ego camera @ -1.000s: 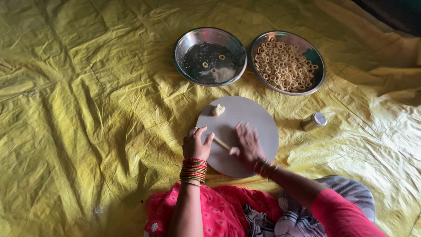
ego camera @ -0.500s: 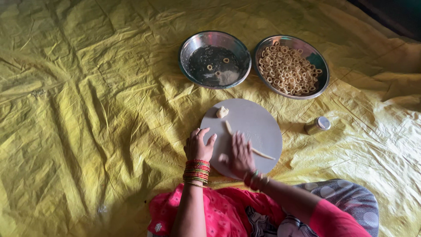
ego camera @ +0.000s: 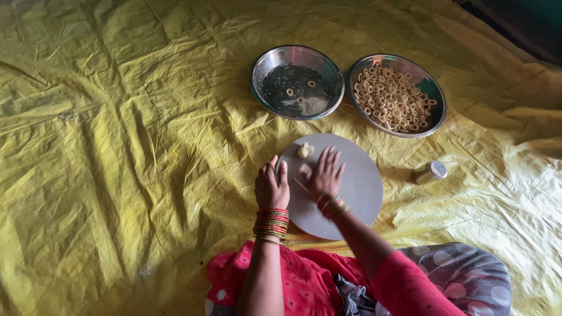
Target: The person rolls small pieces of dough into thin ropes on a round board, then joins the ends to form rings. The rings are placed into a metal bowl containing similar items. The process is repeated with additional dough pieces.
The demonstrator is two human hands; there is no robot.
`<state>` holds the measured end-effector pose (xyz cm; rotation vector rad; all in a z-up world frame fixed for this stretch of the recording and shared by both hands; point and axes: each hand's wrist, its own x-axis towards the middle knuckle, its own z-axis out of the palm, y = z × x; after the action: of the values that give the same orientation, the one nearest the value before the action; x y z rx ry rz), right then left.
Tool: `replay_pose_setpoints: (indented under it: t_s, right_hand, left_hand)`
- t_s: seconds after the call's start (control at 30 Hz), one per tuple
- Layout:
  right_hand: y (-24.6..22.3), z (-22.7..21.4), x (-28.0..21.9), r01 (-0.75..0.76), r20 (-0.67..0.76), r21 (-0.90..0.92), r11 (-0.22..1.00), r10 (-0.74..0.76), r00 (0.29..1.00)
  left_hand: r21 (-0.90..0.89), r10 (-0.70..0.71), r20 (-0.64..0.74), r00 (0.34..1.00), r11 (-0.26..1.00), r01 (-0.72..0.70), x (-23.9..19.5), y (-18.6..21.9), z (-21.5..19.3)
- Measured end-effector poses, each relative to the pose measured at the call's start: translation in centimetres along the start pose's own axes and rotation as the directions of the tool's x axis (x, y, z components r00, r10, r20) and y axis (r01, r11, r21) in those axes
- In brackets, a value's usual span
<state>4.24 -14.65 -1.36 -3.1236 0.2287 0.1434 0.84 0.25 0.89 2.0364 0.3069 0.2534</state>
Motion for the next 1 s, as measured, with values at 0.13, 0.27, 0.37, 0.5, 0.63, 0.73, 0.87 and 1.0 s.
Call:
replay_pose_setpoints:
  t_s: [0.13, 0.27, 0.37, 0.5, 0.63, 0.73, 0.87, 1.0]
  right_hand:
    - [-2.6, 2.1, -6.9, 0.279, 0.093, -0.182, 0.943, -0.266, 0.960]
    - [-1.2, 2.7, -4.2, 0.256, 0.035, -0.206, 0.945, -0.254, 0.967]
    - [1.3, 2.2, 1.6, 0.077, -0.134, 0.000, 0.997, -0.076, 0.988]
    - [1.8, 2.0, 1.9, 0.134, -0.181, -0.150, 0.980, -0.160, 0.970]
    - [-1.5, 3.6, -6.0, 0.374, 0.258, -0.365, 0.853, -0.293, 0.921]
    - [-1.7, 4.2, -7.1, 0.424, 0.235, -0.047, 0.905, -0.402, 0.885]
    - [2.0, 4.8, 0.6, 0.246, -0.159, -0.070, 0.967, -0.254, 0.954]
    - [7.3, 3.1, 8.4, 0.119, -0.246, 0.076, 0.990, -0.097, 0.964]
  left_hand:
    - [0.010, 0.035, 0.005, 0.999, 0.999, -0.035, 0.2, -0.2, 0.4]
    - [-0.001, 0.036, -0.001, 0.999, 0.999, -0.036, 0.2, 0.2, 0.5]
    - [-0.016, 0.006, 0.001, 1.000, 1.000, -0.006, -0.2, 0.5, 0.2]
    - [-0.017, -0.022, 0.013, 1.000, 1.000, 0.022, 0.1, 1.1, 0.0]
    - [0.004, -0.007, 0.009, 1.000, 1.000, 0.007, 0.1, 0.5, 0.4]
    - [0.029, -0.016, 0.056, 0.998, 0.999, 0.014, 0.1, -0.2, 0.9]
    - [0.064, -0.029, 0.050, 0.998, 0.998, 0.026, -0.4, -0.9, 1.2]
    - [0.075, -0.023, 0.048, 0.999, 0.997, 0.019, -0.1, -0.7, 1.2]
